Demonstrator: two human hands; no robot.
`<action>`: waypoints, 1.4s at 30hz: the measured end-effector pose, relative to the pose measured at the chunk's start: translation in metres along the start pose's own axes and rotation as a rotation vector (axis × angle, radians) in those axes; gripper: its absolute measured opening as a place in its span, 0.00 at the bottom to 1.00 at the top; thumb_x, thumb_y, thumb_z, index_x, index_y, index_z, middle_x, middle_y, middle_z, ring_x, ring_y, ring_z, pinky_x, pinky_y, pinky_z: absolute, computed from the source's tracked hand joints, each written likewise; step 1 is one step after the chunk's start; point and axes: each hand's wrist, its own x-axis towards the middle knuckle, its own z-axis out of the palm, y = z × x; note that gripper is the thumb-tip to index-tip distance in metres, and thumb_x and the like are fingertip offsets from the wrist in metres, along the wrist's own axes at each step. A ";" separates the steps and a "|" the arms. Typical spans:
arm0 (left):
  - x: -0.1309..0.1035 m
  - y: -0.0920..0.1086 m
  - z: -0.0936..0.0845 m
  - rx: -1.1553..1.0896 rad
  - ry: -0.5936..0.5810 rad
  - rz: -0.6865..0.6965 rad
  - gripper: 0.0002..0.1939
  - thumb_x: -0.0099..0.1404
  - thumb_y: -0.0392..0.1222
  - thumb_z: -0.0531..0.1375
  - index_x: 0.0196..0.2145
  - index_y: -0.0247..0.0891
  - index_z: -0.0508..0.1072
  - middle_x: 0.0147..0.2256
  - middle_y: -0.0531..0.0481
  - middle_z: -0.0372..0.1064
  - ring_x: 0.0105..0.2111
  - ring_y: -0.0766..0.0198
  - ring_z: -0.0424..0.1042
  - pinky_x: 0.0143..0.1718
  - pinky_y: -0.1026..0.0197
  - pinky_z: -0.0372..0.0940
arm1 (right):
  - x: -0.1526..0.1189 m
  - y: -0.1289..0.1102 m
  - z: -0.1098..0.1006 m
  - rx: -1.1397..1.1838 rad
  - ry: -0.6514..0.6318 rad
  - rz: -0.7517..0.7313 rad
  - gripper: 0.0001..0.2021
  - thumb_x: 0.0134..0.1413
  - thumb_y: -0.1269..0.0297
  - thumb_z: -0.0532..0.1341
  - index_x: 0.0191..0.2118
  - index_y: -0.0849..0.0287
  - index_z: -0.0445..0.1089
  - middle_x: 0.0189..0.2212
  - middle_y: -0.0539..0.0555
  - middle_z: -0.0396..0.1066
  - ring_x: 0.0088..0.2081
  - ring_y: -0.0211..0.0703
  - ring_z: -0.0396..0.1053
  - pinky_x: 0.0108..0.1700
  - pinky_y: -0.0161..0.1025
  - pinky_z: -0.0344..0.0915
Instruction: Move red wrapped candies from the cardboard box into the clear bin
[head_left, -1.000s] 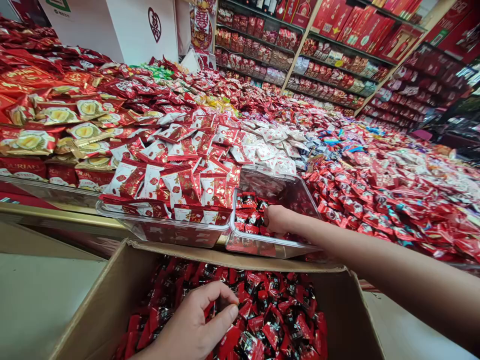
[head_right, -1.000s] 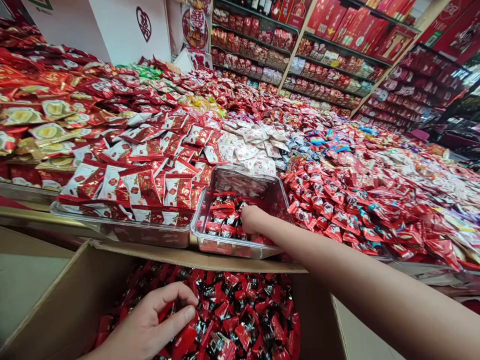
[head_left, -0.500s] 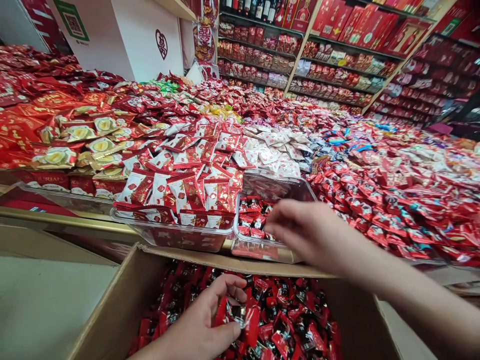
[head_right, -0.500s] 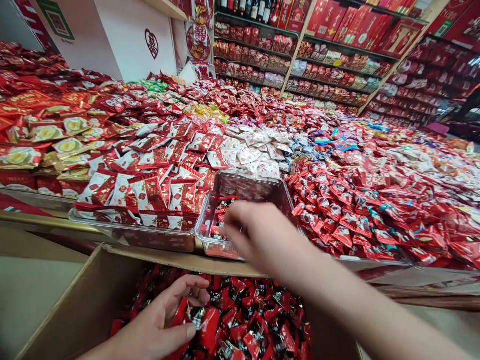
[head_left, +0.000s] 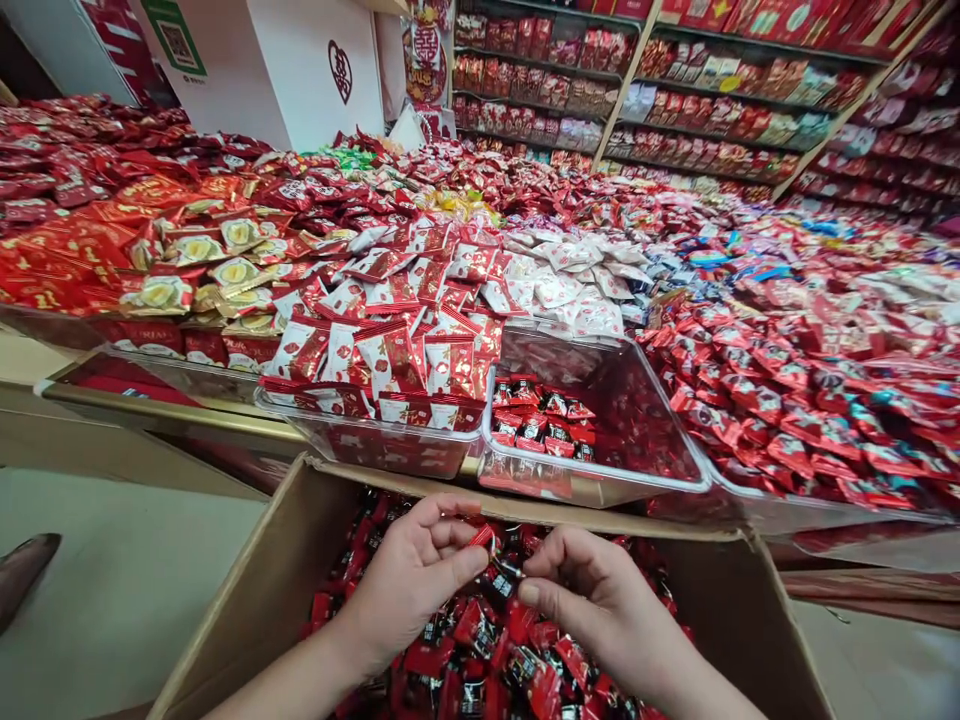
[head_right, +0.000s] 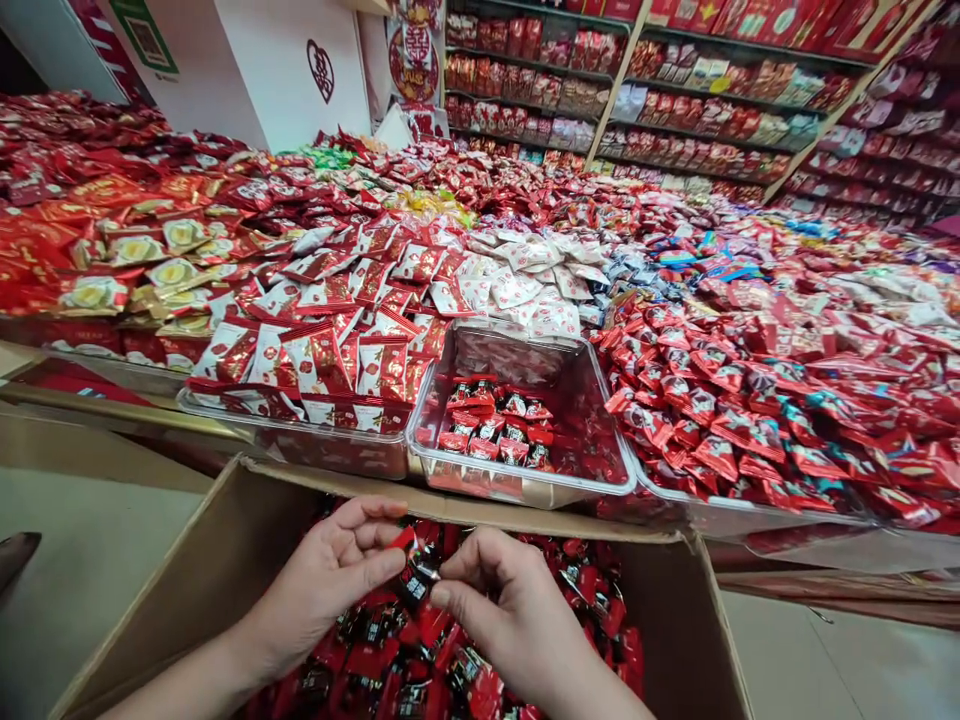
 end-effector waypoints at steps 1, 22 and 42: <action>0.000 -0.001 0.000 0.050 0.006 0.009 0.14 0.52 0.36 0.62 0.37 0.36 0.65 0.28 0.53 0.69 0.28 0.71 0.67 0.31 0.68 0.61 | -0.001 0.000 0.001 0.008 -0.010 -0.012 0.08 0.46 0.62 0.59 0.26 0.61 0.62 0.23 0.49 0.65 0.26 0.34 0.60 0.28 0.32 0.58; -0.001 -0.003 0.004 -0.059 -0.173 -0.047 0.19 0.53 0.37 0.62 0.42 0.40 0.61 0.40 0.50 0.66 0.41 0.65 0.66 0.42 0.62 0.60 | 0.008 0.009 0.015 0.452 0.079 0.023 0.16 0.45 0.61 0.61 0.41 0.57 0.60 0.25 0.46 0.60 0.27 0.32 0.59 0.29 0.32 0.57; -0.021 0.016 -0.004 0.603 -0.140 0.159 0.20 0.51 0.36 0.58 0.42 0.50 0.65 0.30 0.57 0.69 0.31 0.65 0.67 0.34 0.68 0.62 | -0.007 -0.045 -0.016 -0.421 -0.143 -0.269 0.06 0.42 0.66 0.62 0.24 0.57 0.63 0.25 0.49 0.67 0.28 0.36 0.63 0.28 0.31 0.59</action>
